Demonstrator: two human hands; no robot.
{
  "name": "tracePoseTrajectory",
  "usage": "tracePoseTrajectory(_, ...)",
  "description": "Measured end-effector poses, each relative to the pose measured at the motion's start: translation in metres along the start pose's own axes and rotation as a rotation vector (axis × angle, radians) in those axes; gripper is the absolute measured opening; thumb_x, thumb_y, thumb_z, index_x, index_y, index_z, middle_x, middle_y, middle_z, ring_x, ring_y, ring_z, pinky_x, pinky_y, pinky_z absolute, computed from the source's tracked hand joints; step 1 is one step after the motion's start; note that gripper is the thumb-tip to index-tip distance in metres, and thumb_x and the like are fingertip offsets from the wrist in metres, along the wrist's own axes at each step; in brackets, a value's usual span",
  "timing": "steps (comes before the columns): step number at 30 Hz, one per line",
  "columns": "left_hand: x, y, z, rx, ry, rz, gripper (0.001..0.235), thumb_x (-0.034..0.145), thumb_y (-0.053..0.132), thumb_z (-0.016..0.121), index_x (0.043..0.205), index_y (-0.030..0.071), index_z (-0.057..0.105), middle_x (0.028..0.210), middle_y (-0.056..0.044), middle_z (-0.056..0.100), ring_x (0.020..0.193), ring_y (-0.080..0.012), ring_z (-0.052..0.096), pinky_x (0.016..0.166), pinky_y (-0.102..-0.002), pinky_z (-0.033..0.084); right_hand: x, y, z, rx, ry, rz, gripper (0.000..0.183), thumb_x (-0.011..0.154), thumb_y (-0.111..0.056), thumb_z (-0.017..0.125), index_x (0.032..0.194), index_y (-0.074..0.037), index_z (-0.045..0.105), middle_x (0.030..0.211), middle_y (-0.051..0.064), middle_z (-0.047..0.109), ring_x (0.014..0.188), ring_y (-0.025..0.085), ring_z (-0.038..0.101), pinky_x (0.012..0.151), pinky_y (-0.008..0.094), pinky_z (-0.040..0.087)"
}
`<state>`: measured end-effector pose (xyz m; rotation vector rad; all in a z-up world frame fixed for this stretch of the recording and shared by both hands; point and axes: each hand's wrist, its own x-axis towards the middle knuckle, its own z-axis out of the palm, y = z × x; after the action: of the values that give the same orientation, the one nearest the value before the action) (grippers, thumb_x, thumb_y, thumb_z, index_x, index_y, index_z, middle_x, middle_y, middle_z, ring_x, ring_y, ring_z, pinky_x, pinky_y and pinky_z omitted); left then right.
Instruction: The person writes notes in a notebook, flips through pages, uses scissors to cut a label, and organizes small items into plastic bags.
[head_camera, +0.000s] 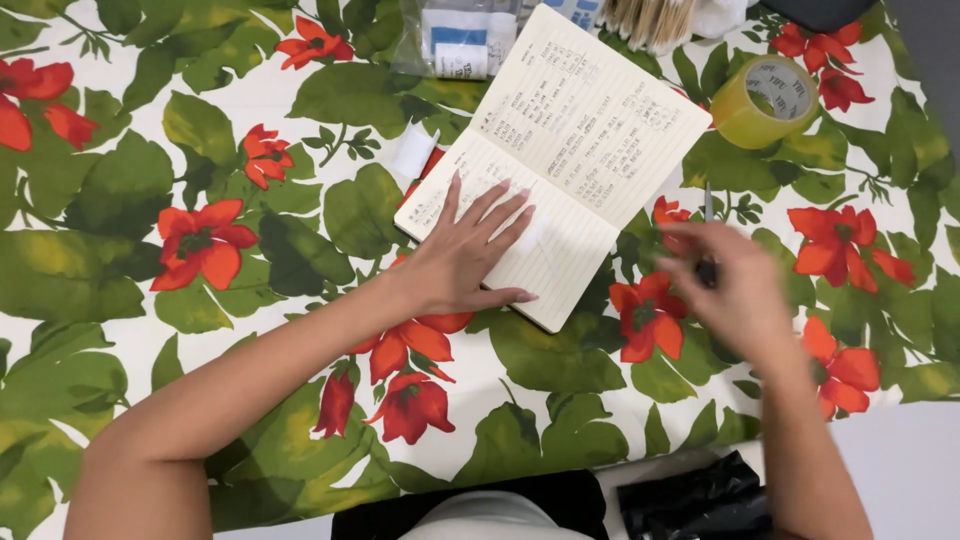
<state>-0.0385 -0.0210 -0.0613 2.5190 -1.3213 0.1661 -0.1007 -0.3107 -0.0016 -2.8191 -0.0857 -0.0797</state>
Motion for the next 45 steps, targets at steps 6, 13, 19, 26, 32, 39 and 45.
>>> tracePoseTrajectory(6,-0.011,0.031,0.001,0.056,-0.174,-0.119,0.082,0.087,0.066,0.028,0.142,0.005,0.028,0.147,-0.017,0.026,0.138,-0.0338,0.017,0.104,-0.066,0.001,-0.005,-0.054,0.067,0.066,0.018,-0.538,0.064,0.088,-0.034,0.055,0.141,-0.006,0.033,0.137,0.013,0.045,0.127,0.029,0.042,0.102,0.053,0.029)
tracePoseTrajectory(13,-0.033,0.054,0.003,-0.243,-0.043,-0.151,0.075,0.090,0.055,0.034,0.138,-0.002,0.032,0.141,-0.024,0.030,0.135,-0.0398,0.022,0.100,-0.070,0.003,-0.036,-0.072,0.084,0.059,0.065,-0.446,0.063,0.090,-0.026,0.050,0.141,0.004,0.026,0.140,0.019,0.039,0.127,0.034,0.039,0.105,0.052,0.025)
tracePoseTrajectory(19,-0.038,0.052,-0.004,-0.415,0.100,-0.174,0.062,0.088,0.027,0.041,0.139,-0.005,0.028,0.134,-0.028,0.037,0.130,-0.0422,0.032,0.099,-0.071,0.008,-0.034,-0.077,0.081,0.017,0.034,-0.436,0.068,0.092,-0.033,0.047,0.143,0.005,0.021,0.143,0.020,0.035,0.130,0.035,0.034,0.106,0.053,0.020)
tracePoseTrajectory(26,-0.042,0.047,-0.007,-0.606,0.239,-0.247,0.060,0.083,0.008,0.042,0.141,0.000,0.026,0.133,-0.023,0.039,0.124,-0.0396,0.041,0.100,-0.070,0.008,-0.020,-0.076,0.102,0.119,0.085,-0.448,0.075,0.084,-0.037,0.061,0.142,0.000,0.029,0.139,0.014,0.044,0.129,0.030,0.040,0.107,0.051,0.024)
tracePoseTrajectory(32,-0.044,0.045,-0.003,-0.615,0.269,-0.248,0.056,0.083,0.006,0.039,0.139,0.005,0.031,0.134,-0.016,0.041,0.124,-0.0329,0.042,0.103,-0.066,0.010,-0.018,-0.069,0.105,0.200,0.162,-0.555,0.064,0.080,-0.023,0.067,0.136,-0.003,0.042,0.128,0.008,0.057,0.121,0.025,0.051,0.102,0.045,0.036)
tracePoseTrajectory(39,-0.043,0.043,-0.003,-0.638,0.346,-0.211,0.052,0.082,0.004,0.038,0.134,0.004,0.038,0.128,-0.017,0.046,0.119,-0.0355,0.047,0.100,-0.068,0.013,-0.015,-0.086,0.101,0.198,0.477,-0.668,0.042,0.072,-0.016,0.077,0.111,-0.007,0.066,0.094,0.004,0.072,0.096,0.024,0.067,0.084,0.038,0.051)
tracePoseTrajectory(45,-0.044,0.043,-0.001,-0.635,0.379,-0.229,0.051,0.080,0.000,0.040,0.132,0.003,0.042,0.124,-0.017,0.050,0.116,-0.0361,0.049,0.100,-0.069,0.015,-0.013,-0.086,0.100,0.193,0.486,-0.698,0.036,0.073,-0.016,0.076,0.108,-0.010,0.068,0.093,0.004,0.072,0.094,0.022,0.068,0.081,0.036,0.052)
